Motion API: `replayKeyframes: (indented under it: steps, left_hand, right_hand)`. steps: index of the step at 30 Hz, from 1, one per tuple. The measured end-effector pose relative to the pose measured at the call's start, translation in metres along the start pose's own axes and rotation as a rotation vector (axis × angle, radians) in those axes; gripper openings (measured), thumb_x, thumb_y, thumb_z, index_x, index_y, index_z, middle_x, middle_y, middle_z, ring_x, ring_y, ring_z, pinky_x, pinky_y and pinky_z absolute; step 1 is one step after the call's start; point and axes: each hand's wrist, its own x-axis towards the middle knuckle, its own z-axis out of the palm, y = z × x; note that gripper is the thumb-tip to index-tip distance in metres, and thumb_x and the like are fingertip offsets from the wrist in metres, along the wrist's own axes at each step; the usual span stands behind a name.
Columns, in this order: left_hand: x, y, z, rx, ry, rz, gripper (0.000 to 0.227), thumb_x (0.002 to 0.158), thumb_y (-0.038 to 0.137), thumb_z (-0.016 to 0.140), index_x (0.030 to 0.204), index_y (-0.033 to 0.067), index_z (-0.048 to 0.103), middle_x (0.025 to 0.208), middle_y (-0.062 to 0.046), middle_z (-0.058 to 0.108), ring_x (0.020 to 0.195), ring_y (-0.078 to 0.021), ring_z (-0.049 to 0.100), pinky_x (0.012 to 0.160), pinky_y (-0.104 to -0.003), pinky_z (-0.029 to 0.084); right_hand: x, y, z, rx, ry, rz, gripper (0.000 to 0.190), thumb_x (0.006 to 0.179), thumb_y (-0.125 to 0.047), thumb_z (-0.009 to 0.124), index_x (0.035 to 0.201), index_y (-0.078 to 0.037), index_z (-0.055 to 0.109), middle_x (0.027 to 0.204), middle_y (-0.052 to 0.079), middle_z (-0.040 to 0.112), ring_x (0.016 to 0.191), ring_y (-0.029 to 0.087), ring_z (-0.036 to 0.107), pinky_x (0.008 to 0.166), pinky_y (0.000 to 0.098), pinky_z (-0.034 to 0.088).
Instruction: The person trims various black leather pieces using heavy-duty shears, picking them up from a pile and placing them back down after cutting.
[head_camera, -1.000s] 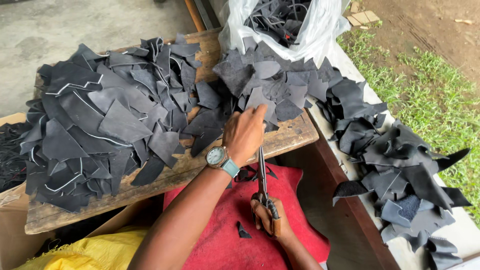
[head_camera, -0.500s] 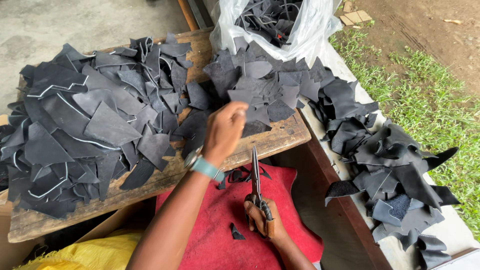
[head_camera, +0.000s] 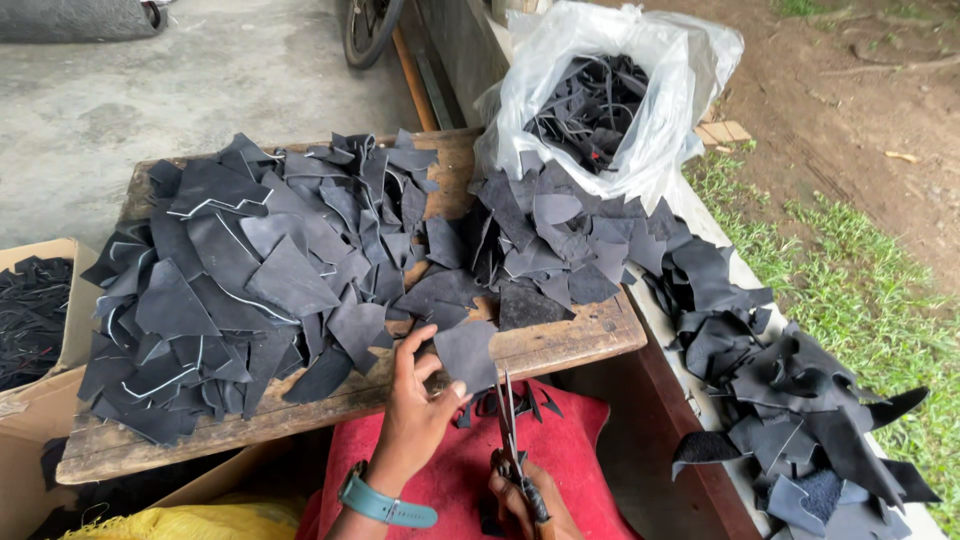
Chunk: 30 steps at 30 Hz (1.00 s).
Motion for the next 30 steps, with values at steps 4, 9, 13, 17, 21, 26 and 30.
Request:
replayKeyframes:
  steps: [4,9,13,17,21,26,30]
  left_hand:
    - [-0.005,0.002,-0.007,-0.049,-0.048,-0.01,0.078,0.081,-0.007,0.062,0.148,0.0138,0.029,0.125,-0.014,0.065,0.11,-0.0202,0.067,0.086,-0.039,0.064]
    - [-0.005,-0.005,-0.02,-0.272,-0.044,0.031,0.068,0.103,0.016,0.058,0.163,0.0136,0.027,0.117,-0.018,0.062,0.107,-0.0219,0.059,0.088,-0.034,0.049]
    - [-0.006,-0.009,-0.018,-0.23,-0.044,0.115,0.064,0.095,0.013,0.061,0.15,0.0151,0.03,0.127,-0.009,0.069,0.115,-0.0152,0.065,0.1,-0.03,0.052]
    - [-0.004,-0.01,-0.009,0.237,-0.012,0.153,0.04,0.086,0.002,0.072,0.126,0.0042,0.065,0.116,-0.007,0.072,0.101,-0.0097,0.065,0.088,-0.028,0.055]
    - [-0.005,-0.01,-0.001,0.247,-0.001,0.004,0.04,0.082,0.001,0.074,0.121,0.005,0.068,0.104,-0.005,0.074,0.086,-0.009,0.065,0.076,-0.028,0.056]
    - [-0.01,-0.014,0.005,0.317,-0.02,0.039,0.041,0.08,0.001,0.074,0.12,0.0039,0.069,0.104,-0.004,0.076,0.087,-0.0085,0.068,0.079,-0.027,0.058]
    - [-0.009,-0.02,0.008,0.398,0.004,0.169,0.043,0.079,0.0,0.076,0.121,0.002,0.068,0.113,-0.009,0.076,0.101,-0.0145,0.07,0.089,-0.03,0.055]
  right_hand:
    - [-0.001,-0.004,0.006,0.063,0.081,0.2,0.025,0.092,-0.027,0.074,0.08,-0.01,0.059,0.053,-0.003,0.048,0.042,0.01,0.044,0.04,0.0278,0.028]
    - [-0.003,0.003,0.013,-0.054,0.102,0.163,0.03,0.09,-0.03,0.073,0.07,-0.01,0.06,0.05,-0.002,0.05,0.04,0.01,0.046,0.038,0.0283,0.031]
    - [-0.007,0.003,0.015,-0.079,0.096,0.145,0.031,0.089,-0.03,0.072,0.071,-0.008,0.061,0.054,0.0,0.054,0.041,0.012,0.049,0.039,0.0296,0.036]
    - [-0.009,-0.002,0.014,-0.068,0.005,0.024,0.029,0.093,-0.031,0.068,0.08,-0.006,0.061,0.061,0.002,0.059,0.046,0.012,0.053,0.043,0.0286,0.04]
    - [-0.007,-0.005,0.012,-0.085,-0.022,-0.04,0.022,0.097,-0.029,0.067,0.096,-0.006,0.064,0.07,0.001,0.058,0.058,0.009,0.055,0.052,0.0262,0.045]
    - [-0.007,0.0,0.013,-0.135,0.066,-0.004,0.025,0.097,-0.026,0.064,0.082,-0.006,0.061,0.06,0.0,0.058,0.049,0.01,0.054,0.045,0.0281,0.043]
    - [-0.007,0.009,0.025,0.124,0.147,0.154,0.026,0.095,-0.021,0.064,0.075,-0.005,0.058,0.054,-0.001,0.048,0.041,0.012,0.043,0.038,0.0304,0.032]
